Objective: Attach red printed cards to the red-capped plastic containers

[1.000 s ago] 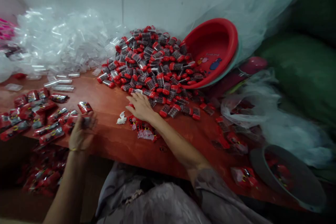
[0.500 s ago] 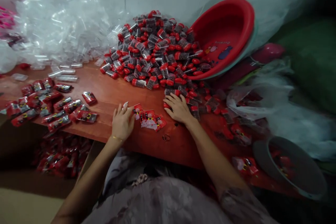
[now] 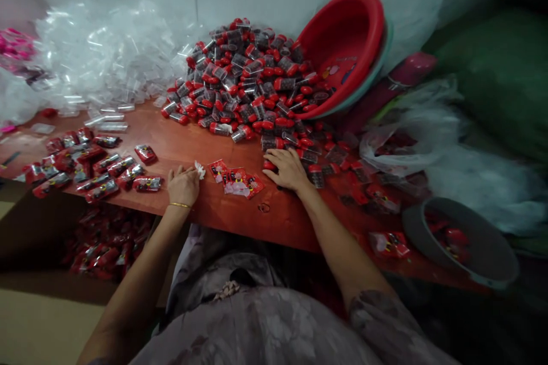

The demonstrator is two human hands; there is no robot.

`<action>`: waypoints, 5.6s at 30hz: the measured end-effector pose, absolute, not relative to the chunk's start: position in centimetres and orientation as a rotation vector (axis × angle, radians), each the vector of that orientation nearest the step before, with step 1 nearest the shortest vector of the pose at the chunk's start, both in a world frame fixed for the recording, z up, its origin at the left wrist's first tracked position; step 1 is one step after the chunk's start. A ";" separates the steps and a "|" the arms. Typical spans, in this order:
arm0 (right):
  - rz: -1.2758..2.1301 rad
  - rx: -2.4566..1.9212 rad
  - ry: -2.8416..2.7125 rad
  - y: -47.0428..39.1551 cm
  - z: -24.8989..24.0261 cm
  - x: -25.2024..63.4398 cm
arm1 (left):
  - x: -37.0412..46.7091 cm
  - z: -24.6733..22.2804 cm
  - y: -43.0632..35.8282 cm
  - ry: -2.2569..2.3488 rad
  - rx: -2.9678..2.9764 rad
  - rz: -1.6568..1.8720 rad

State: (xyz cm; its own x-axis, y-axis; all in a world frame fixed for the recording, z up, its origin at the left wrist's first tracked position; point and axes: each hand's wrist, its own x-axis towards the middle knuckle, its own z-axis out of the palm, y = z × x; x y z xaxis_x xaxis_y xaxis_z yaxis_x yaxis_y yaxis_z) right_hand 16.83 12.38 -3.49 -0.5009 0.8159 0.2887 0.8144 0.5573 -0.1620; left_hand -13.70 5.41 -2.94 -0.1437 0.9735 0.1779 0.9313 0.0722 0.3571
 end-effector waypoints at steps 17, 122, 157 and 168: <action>0.010 -1.338 -2.428 12.5 -3.5 16.9 | -6.3 -3.8 6.5 1.870 2.311 0.547; 1.189 -1.269 -1.345 -1.2 -2.8 8.2 | -2.9 0.2 -0.5 0.885 0.415 0.987; -0.186 -1.568 -1.767 0.5 -5.5 15.8 | -5.7 -3.9 5.6 1.865 2.196 0.824; 0.806 -1.259 -1.457 2.6 -1.6 8.4 | -4.3 0.1 2.1 1.484 1.383 1.218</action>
State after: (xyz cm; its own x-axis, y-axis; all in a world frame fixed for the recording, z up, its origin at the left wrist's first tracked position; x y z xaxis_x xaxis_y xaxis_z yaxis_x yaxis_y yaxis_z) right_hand 8.36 2.63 -1.61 0.0495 0.9646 0.2590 0.2936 0.2338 -0.9269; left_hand -4.32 2.12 0.07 -0.1284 0.9887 0.0766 0.2679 -0.0398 0.9626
